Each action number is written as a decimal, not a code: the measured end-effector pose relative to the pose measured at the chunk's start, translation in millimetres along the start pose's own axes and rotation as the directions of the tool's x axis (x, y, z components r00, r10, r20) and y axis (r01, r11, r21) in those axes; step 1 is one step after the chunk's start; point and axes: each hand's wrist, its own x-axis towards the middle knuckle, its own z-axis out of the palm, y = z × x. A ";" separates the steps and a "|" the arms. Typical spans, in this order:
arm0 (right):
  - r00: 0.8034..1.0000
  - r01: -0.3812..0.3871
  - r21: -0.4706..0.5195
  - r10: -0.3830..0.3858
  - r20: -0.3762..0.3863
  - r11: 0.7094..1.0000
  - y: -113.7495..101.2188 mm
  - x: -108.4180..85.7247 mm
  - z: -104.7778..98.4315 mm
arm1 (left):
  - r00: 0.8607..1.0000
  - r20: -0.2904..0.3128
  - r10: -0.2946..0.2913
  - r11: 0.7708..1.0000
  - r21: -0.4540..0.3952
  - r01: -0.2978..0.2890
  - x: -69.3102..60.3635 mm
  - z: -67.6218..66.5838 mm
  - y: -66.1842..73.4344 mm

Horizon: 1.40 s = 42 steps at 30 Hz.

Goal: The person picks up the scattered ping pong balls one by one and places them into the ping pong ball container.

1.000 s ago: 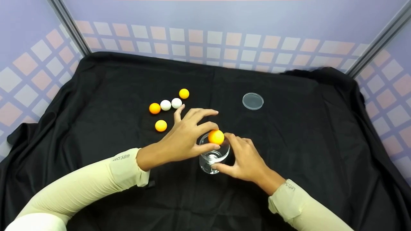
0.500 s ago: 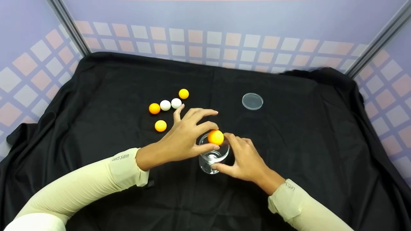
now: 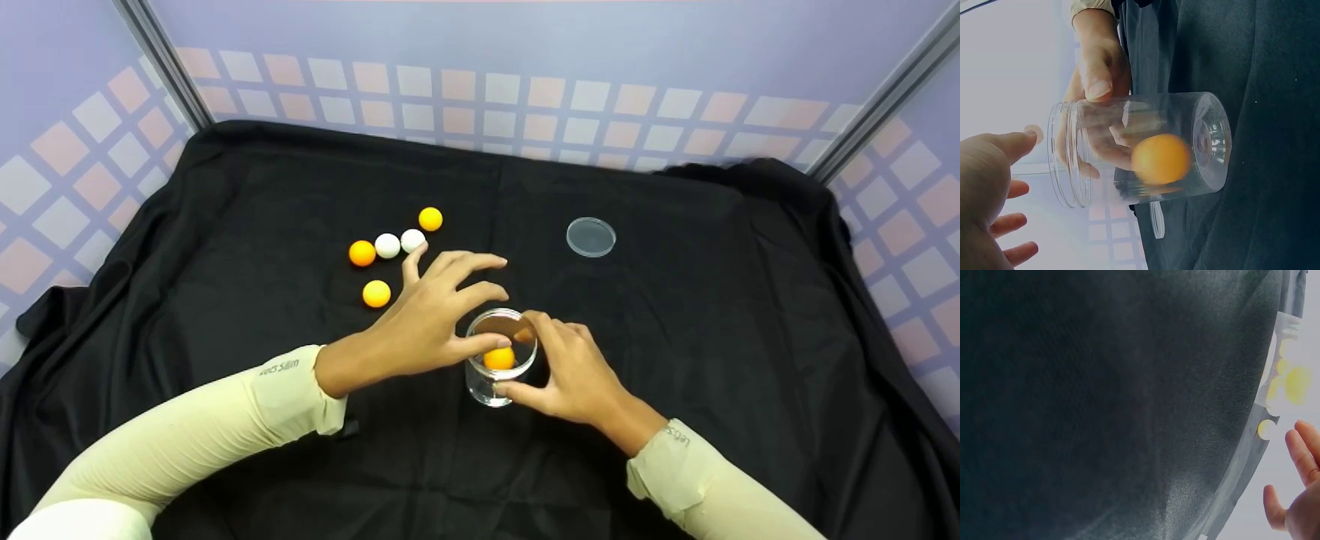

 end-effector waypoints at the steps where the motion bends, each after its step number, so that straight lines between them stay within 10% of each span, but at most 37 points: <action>1: 1.000 -0.001 0.000 0.001 0.000 1.000 0.1 -0.2 0.0 | 1.000 -0.001 -0.003 1.000 0.004 0.003 -0.1 0.0 -0.4; 42: 0.999 0.045 0.058 -0.044 -0.017 0.997 1.8 2.9 1.1 | 0.981 -0.057 -0.185 0.983 -0.036 0.183 -3.1 -15.3 -47.7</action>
